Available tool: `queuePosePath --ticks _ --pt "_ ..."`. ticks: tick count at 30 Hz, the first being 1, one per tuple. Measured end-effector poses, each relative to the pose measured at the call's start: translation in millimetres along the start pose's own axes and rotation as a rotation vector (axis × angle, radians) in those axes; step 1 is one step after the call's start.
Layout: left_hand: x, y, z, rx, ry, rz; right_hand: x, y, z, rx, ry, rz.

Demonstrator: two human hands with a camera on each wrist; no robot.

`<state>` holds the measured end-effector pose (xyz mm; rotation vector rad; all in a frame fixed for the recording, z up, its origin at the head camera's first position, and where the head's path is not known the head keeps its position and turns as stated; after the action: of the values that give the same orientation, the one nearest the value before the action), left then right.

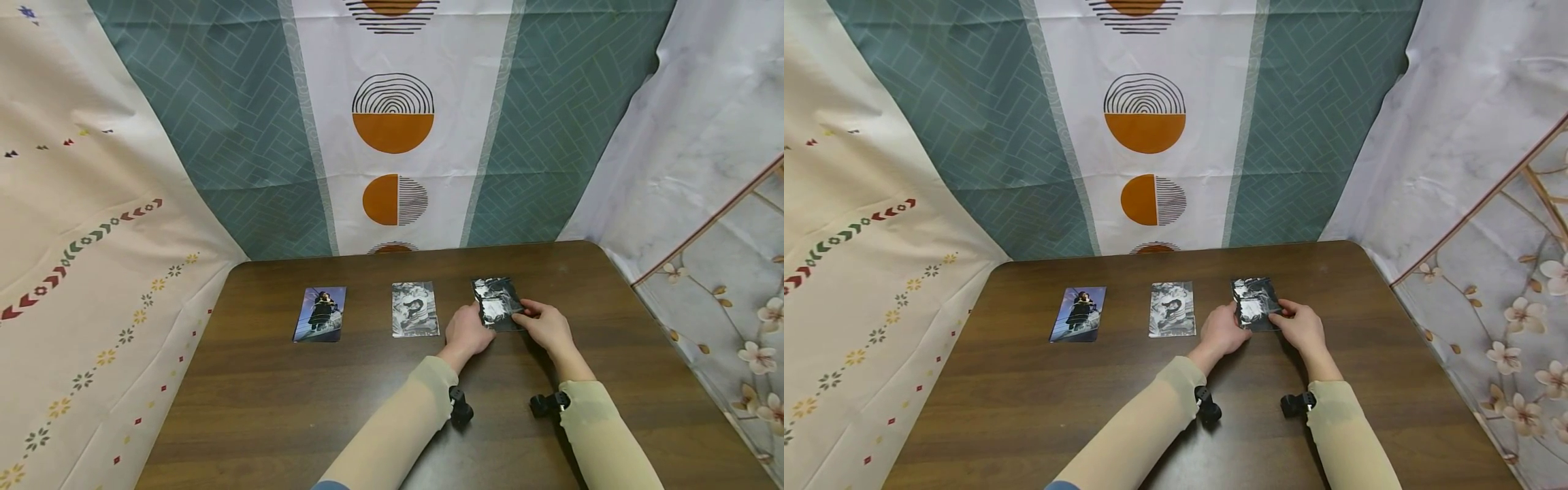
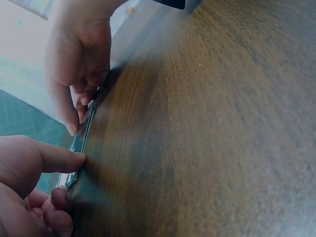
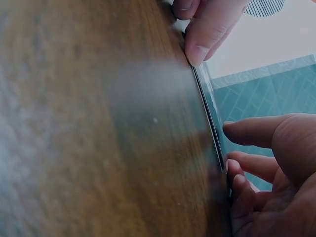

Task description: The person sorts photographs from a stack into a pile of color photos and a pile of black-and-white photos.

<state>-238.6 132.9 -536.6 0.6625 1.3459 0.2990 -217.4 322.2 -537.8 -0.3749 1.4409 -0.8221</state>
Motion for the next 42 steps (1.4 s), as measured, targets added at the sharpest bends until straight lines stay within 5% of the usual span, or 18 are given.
queuePosePath --ticks 12,22,34,42 --pt "0.0 -5.8 1.5 0.061 0.013 0.061 -1 -1 1 0.026 -0.019 -0.048" --pt "-13.5 -19.6 12.1 0.129 0.035 0.386 3 -9 3 -0.005 0.026 -0.091" --pt "-48.1 -43.4 30.5 0.165 0.068 0.579 27 -45 8 -0.076 -0.006 -0.101" --pt "-73.4 -76.8 40.8 0.127 0.105 0.643 55 -71 11 -0.137 -0.05 -0.115"
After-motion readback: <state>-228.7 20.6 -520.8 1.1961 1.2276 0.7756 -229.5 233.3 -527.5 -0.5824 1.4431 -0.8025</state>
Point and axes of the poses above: each hand's wrist, its own z-axis away from the middle knuckle, its own x-axis out of the palm, y = z × x, the point moved 1 cm from there along -z, towards the middle knuckle, and after that the axes turned 6 degrees about x, right-handed, at the moved point
